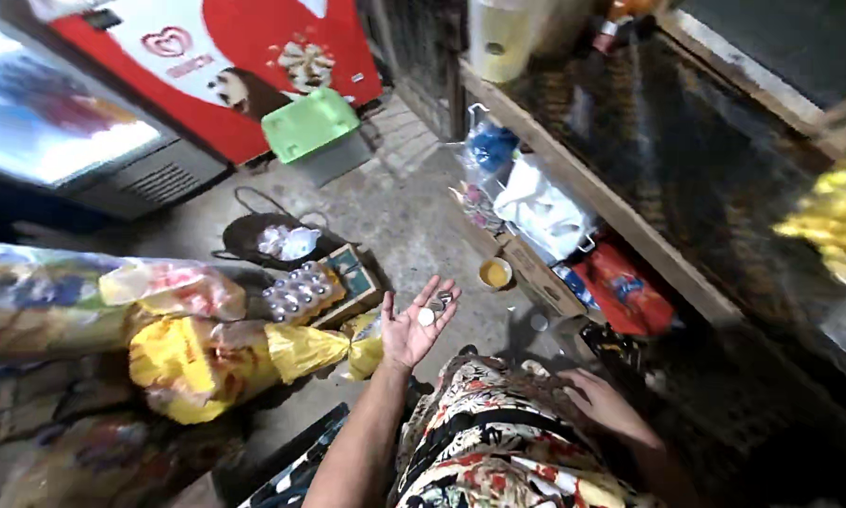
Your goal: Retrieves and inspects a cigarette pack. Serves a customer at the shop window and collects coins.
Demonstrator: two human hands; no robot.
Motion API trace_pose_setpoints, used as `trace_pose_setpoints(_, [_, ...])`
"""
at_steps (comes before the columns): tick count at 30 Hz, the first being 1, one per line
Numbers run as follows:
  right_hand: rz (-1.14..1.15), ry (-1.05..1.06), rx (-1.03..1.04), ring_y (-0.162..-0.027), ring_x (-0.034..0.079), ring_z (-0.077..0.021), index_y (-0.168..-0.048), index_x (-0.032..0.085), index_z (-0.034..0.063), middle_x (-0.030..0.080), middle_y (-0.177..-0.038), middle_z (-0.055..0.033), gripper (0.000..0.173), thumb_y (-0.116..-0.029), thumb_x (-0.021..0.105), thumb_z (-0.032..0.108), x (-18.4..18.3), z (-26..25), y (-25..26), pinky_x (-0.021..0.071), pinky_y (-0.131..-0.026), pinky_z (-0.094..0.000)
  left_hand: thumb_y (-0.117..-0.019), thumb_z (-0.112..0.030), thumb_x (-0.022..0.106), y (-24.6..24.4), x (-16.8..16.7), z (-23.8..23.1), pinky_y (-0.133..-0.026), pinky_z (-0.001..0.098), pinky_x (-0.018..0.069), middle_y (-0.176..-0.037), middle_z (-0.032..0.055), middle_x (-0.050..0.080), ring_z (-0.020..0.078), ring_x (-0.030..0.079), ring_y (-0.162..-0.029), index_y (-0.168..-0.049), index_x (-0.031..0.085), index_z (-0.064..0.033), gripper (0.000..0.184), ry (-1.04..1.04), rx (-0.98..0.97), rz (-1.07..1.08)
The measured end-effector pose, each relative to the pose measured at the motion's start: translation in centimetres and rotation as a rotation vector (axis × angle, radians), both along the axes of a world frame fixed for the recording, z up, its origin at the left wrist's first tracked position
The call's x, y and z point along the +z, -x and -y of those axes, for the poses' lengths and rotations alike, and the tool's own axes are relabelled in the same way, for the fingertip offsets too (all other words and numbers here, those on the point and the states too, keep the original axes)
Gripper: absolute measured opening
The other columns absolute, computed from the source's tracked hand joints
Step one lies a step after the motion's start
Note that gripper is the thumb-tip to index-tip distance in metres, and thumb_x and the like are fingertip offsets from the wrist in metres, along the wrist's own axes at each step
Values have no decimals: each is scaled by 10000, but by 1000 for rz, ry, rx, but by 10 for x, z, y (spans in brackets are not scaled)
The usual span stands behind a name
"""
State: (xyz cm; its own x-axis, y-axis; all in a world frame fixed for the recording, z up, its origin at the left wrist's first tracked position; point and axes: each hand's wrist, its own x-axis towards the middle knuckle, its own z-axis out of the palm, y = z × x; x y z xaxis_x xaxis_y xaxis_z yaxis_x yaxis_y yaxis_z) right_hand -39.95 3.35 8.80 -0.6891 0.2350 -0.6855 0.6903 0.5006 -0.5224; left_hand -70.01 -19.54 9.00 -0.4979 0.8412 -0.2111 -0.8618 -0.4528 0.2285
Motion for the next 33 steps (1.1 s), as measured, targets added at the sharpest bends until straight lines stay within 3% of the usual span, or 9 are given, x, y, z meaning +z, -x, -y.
trace_pose_setpoints(7, [70, -68, 234, -1262, 592, -418, -1384, 591, -30, 606, -1358, -275, 382, -1041, 525, 125, -18, -40, 145, 427, -1120, -533, -973, -707, -33, 98, 0, 26, -1112, 489, 456, -1432, 256, 560, 402, 554, -1330, -1486, 442, 8, 1000, 4, 223, 77])
trace_pose_setpoints(10, [173, -11, 383, -1278, 581, -399, -1374, 589, -29, 610, -1355, -263, 388, -1045, 550, 172, -37, -50, 209, 418, -1129, -531, -1085, -496, 78, 149, -11, 39, -715, 299, 572, -874, 74, 676, 183, 672, -764, -1166, 633, -46, 719, 365, 307, 200])
trace_pose_setpoints(12, [137, -41, 433, -1243, 605, -402, -1358, 605, -18, 630, -1326, -259, 390, -1044, 548, 205, -76, -65, 240, 447, -1095, -557, -1090, -314, 262, 177, -34, 53, -430, 171, 442, -636, -17, 545, 55, 512, -471, -905, 574, -112, 415, 618, 369, 344])
trace_pose_setpoints(14, [169, -40, 499, -1295, 570, -395, -1387, 583, -23, 601, -1373, -264, 395, -1059, 518, 188, -80, -78, 314, 407, -1135, -539, -1060, -239, 314, 198, -52, 75, -356, 134, 345, -571, -50, 489, 11, 415, -394, -796, 534, -139, 358, 667, 391, 463])
trace_pose_setpoints(17, [260, 24, 578, -1283, 578, -377, -1375, 591, -19, 611, -1359, -249, 370, -1056, 530, 159, -62, -91, 457, 412, -1133, -517, -1066, -248, 278, 215, -64, 102, -344, 146, 345, -497, -66, 443, 14, 407, -358, -877, 586, -117, 384, 705, 449, 577])
trace_pose_setpoints(21, [58, 56, 410, -1143, 647, -354, -1378, 559, -44, 647, -1255, -258, 359, -1053, 517, 102, -64, -102, 630, 504, -1028, -492, -1051, -100, 315, 250, -74, 101, -372, 177, 373, -580, -48, 468, 34, 437, -407, -1210, 552, -67, 287, 942, 688, 622])
trace_pose_setpoints(24, [9, -18, 494, -1267, 595, -372, -1393, 555, -55, 604, -1359, -268, 368, -1074, 467, 107, -74, -93, 740, 446, -1107, -494, -985, -30, 311, 277, -77, 97, -399, 191, 435, -644, -5, 557, 66, 522, -458, -1161, 569, -38, 312, 922, 903, 720])
trace_pose_setpoints(30, [133, -19, 656, -1334, 546, -363, -1427, 529, -24, 561, -1432, -242, 388, -1071, 497, 127, -83, -65, 880, 413, -1143, -496, -1056, -165, 334, 331, -107, 99, -512, 264, 504, -709, 60, 612, 128, 570, -548, -933, 539, -39, 270, 1035, 805, 918])
trace_pose_setpoints(33, [220, -101, 659, -1335, 548, -379, -1410, 552, -25, 580, -1412, -250, 387, -1070, 517, 154, -84, -74, 912, 398, -1154, -508, -1063, -91, 417, 386, -122, 110, -603, 315, 514, -786, 102, 551, 159, 542, -611, -1066, 547, 75, 210, 1216, 743, 868])
